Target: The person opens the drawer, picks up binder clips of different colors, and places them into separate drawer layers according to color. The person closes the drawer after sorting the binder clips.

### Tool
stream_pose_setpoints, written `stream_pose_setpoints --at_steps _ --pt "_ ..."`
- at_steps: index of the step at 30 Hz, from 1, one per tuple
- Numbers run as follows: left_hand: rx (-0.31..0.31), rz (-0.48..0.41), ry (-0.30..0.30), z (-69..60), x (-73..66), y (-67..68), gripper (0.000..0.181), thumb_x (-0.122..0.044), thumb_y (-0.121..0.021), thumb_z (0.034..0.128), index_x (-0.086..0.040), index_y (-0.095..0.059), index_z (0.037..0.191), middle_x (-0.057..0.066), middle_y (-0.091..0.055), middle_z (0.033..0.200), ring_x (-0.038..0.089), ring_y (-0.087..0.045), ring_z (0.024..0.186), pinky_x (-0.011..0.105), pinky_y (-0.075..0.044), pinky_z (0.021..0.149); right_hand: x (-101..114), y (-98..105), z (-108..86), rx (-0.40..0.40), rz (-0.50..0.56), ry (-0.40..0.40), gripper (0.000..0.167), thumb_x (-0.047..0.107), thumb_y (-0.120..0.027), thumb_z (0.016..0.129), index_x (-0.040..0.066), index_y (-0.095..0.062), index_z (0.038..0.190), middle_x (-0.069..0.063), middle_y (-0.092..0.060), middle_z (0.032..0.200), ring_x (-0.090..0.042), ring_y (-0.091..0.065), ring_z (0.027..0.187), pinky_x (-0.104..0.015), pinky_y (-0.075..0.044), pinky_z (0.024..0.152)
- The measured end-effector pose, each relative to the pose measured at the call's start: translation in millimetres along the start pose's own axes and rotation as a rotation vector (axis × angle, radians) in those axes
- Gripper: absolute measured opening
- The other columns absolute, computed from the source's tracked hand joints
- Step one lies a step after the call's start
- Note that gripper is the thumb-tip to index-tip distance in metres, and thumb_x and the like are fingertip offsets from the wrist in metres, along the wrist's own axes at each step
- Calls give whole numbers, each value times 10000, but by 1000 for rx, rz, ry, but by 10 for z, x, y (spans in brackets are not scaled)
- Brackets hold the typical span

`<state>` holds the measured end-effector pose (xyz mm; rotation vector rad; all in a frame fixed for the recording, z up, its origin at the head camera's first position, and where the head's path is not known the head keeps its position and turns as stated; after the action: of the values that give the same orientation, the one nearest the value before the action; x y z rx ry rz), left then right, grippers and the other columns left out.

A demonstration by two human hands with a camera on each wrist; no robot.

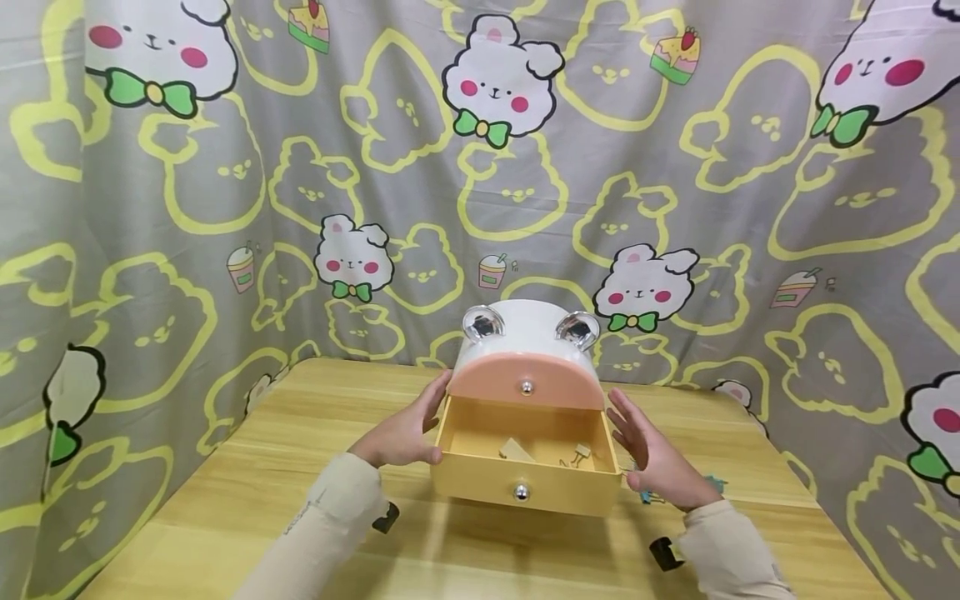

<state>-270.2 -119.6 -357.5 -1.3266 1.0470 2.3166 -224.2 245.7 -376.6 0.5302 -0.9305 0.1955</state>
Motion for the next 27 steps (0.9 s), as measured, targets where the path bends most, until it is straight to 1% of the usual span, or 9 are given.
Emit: stream_pose_setpoints --at_steps 2,4,6,9,12,15,19,23,27 --pt "14 -15 -22 6 9 -7 1412 -771 -684 598 -55 89 1538 189 65 1596 363 3 1449 618 -185 1080 -41 -32 12 35 33 18 1066 522 -668 850 154 34 1563 -160 79 1600 -30 -146 1422 -170 -217 1082" --pt "20 -18 -17 9 5 -15 1432 -747 -718 588 -49 98 1535 191 59 1596 363 -1 1449 617 -186 1080 -75 -51 27 61 52 21 1096 512 -690 838 163 57 1560 -181 71 1593 -25 -174 1410 -189 -245 1074" --pt "15 -4 11 9 -11 -22 1434 -710 -757 593 -54 101 1536 195 54 1594 365 -2 1448 619 -190 1078 -93 -55 40 71 65 14 1105 506 -701 833 155 51 1561 -204 54 1588 -38 -200 1405 -214 -282 1061" --pt "-25 29 83 12 -31 -28 1384 -548 -852 639 -59 76 1542 190 24 1597 357 -25 1451 618 -222 1067 -109 -40 53 50 102 -20 1054 415 -728 854 132 -5 1566 -229 -1 1585 -122 -232 1410 -252 -338 1036" --pt "-97 83 134 43 -53 -51 1255 -326 -892 692 -43 -14 1542 183 -33 1598 346 -79 1450 584 -287 1053 -134 -26 52 -59 43 -102 961 237 -765 858 128 -123 1563 -182 -79 1595 -254 -237 1415 -262 -383 999" --pt "-203 172 146 84 -68 -88 1064 -210 -869 735 -22 -163 1510 189 -164 1578 353 -195 1424 530 -356 1025 -166 -50 67 -184 -65 -209 883 125 -775 836 119 -236 1535 -141 -189 1577 -389 -278 1379 -344 -444 961" --pt "-364 327 133 133 -76 -139 864 -196 -842 763 -16 -326 1432 184 -425 1460 349 -401 1327 475 -424 984 -187 -114 116 -340 -172 -314 756 212 -777 845 85 -357 1460 -129 -312 1521 -406 -369 1327 -480 -469 931" --pt "-469 501 129 165 -101 -194 738 -241 -831 775 -28 -407 1341 185 -594 1284 305 -617 1075 442 -493 874 -186 -164 161 -452 -207 -362 649 263 -759 861 25 -429 1367 -154 -390 1466 -383 -428 1287 -497 -458 939" --pt "-527 598 141 188 -103 -227 610 -256 -825 782 -60 -449 1220 176 -659 1151 228 -584 794 399 -468 697 -182 -189 189 -509 -248 -377 540 275 -740 878 -10 -474 1251 -177 -421 1440 -374 -453 1262 -502 -444 951"
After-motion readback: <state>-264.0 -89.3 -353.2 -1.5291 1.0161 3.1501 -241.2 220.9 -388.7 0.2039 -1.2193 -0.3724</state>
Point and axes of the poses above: each hand's wrist, its own z-axis towards the middle knuckle, its own y-axis out of the back of the hand, x = y × z, the point moved 3 cm from there along z, towards the middle knuckle
